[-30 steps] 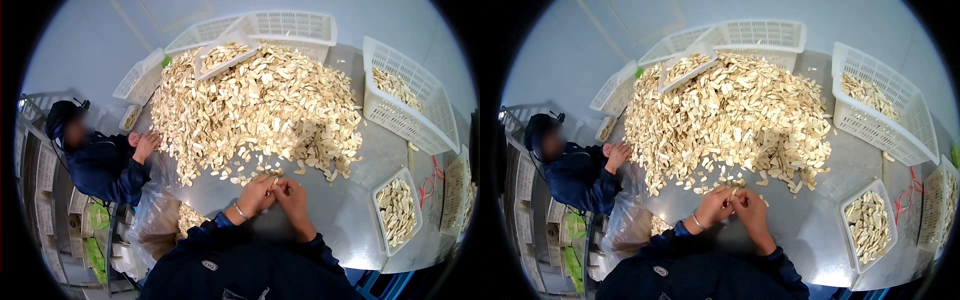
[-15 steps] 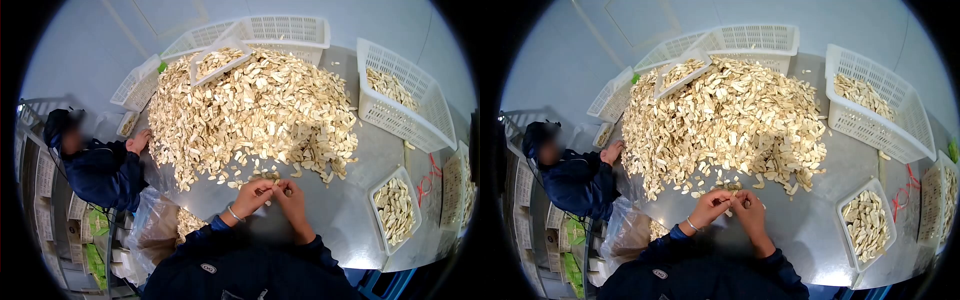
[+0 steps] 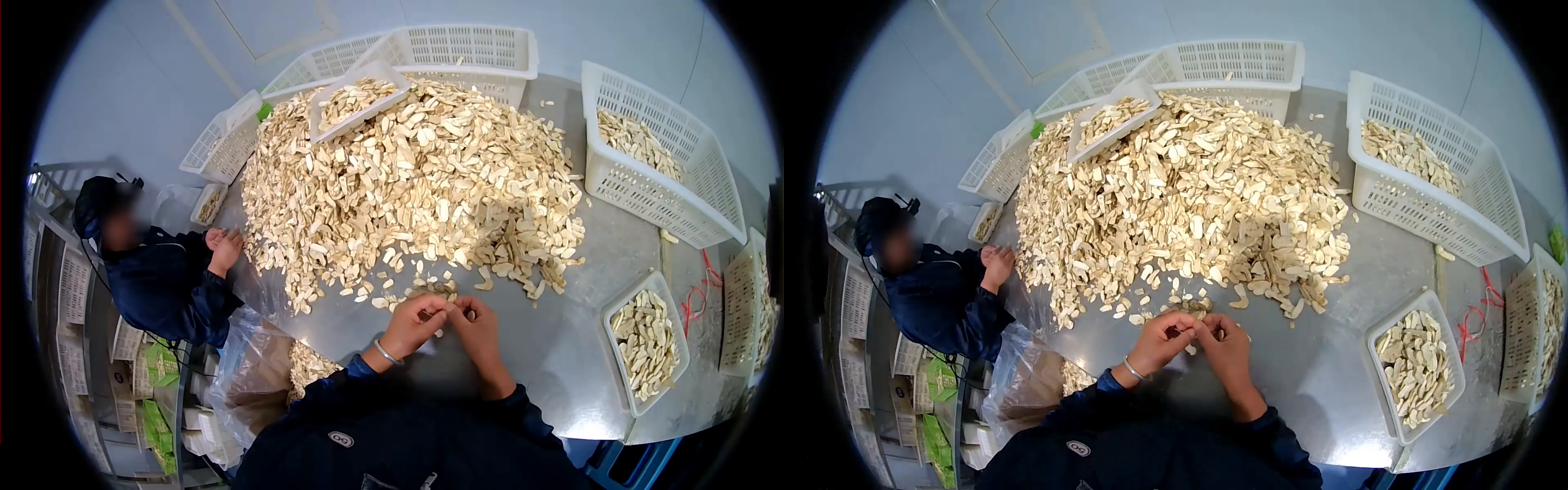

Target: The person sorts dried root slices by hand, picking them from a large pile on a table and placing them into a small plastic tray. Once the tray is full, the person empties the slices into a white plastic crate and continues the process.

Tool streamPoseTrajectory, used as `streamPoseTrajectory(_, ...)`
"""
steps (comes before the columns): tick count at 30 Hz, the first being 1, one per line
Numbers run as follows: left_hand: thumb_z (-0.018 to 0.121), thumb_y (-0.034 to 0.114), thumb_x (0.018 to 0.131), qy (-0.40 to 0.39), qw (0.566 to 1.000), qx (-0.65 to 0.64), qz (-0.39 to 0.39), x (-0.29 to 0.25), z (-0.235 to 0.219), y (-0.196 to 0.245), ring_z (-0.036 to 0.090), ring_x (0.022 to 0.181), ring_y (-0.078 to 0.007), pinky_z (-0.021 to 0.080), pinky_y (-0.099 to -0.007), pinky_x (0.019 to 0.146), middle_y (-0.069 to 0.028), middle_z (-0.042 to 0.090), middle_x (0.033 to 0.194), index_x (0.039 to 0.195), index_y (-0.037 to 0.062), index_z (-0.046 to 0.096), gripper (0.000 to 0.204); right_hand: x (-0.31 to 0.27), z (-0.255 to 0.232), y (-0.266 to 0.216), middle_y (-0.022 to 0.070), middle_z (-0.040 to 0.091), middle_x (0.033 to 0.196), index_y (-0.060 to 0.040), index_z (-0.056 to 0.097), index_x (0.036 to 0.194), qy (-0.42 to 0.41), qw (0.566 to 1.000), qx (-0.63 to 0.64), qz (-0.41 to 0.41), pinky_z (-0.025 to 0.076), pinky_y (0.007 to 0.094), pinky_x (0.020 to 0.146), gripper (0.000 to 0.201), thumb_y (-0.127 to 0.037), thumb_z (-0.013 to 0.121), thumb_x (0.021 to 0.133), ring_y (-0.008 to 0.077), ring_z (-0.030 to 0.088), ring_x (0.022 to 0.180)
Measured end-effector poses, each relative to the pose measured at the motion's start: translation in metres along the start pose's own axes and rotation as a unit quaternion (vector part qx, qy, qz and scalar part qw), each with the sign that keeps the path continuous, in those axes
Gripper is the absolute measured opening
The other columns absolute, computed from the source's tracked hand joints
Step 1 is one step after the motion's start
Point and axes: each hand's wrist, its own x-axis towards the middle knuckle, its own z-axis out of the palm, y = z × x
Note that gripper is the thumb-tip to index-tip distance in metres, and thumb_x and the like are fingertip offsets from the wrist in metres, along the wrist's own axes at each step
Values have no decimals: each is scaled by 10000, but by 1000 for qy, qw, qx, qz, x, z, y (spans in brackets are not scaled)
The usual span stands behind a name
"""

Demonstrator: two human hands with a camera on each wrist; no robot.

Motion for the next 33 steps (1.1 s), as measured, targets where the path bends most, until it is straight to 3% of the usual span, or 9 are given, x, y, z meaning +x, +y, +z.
streamPoseTrajectory(8,657,107,981,-37,993,-100,-41,0,-2,-3,620,884,-73,518,-235,784,-3,653,1051,1145,14,661,189,0,-2,-5,-85,530,701,-53,643,875,-32,998,53,13,340,194,550,140,-167,721,898,0,424,626)
streamPoseTrajectory(11,644,118,992,-50,986,-137,-77,-1,-3,0,638,898,-85,531,-246,793,-8,663,1069,1175,26,645,205,4,-6,7,-79,537,714,-53,648,935,-57,997,44,19,344,190,552,134,-169,711,912,3,431,625)
streamPoseTrajectory(14,629,106,998,-11,958,-256,-129,-1,-1,-9,656,912,-101,548,-264,801,-18,670,1070,1177,35,638,193,2,0,3,-64,551,750,-43,665,1043,32,991,130,11,351,198,539,170,-180,681,945,12,444,614)
streamPoseTrajectory(17,616,90,1002,4,945,-302,-126,-1,-3,-14,665,929,-110,559,-278,817,-23,675,1074,1174,43,633,179,1,-4,-5,-49,566,794,-40,660,1168,37,989,136,36,367,204,534,250,-198,653,975,22,461,604)
streamPoseTrajectory(23,621,104,1003,29,955,-268,-125,0,0,-10,664,868,-101,550,-259,792,-17,682,1010,1140,49,645,150,-1,-1,-5,-49,567,754,-32,672,1176,-50,995,76,28,351,199,520,266,-217,649,986,21,472,599)
streamPoseTrajectory(26,629,143,1006,-22,980,-174,-93,-3,-2,-7,639,796,-80,522,-229,727,-6,681,929,1092,51,663,130,2,-2,7,-51,570,742,-49,690,1127,-67,997,24,-29,332,204,504,221,-215,649,987,15,470,596)
streamPoseTrajectory(29,624,178,1013,-36,978,-153,-137,-3,-7,0,602,746,-58,488,-217,679,13,666,862,1026,52,671,135,5,-9,12,-65,553,736,-71,678,1054,-72,987,132,59,336,213,511,149,-197,654,979,10,466,609)
streamPoseTrajectory(32,618,192,1015,-19,996,-59,-70,18,-23,-3,593,726,-56,485,-227,669,22,660,831,991,45,664,155,1,-10,-10,-69,535,733,-90,645,1001,-67,962,240,109,348,221,522,135,-222,620,997,19,483,634)
streamPoseTrajectory(33,676,197,965,10,996,87,-21,31,-33,-6,601,706,-95,488,-241,669,-8,635,803,997,39,661,162,2,-10,-10,-54,529,747,-88,628,1007,-65,956,263,116,349,226,514,152,-237,596,1005,35,482,624)
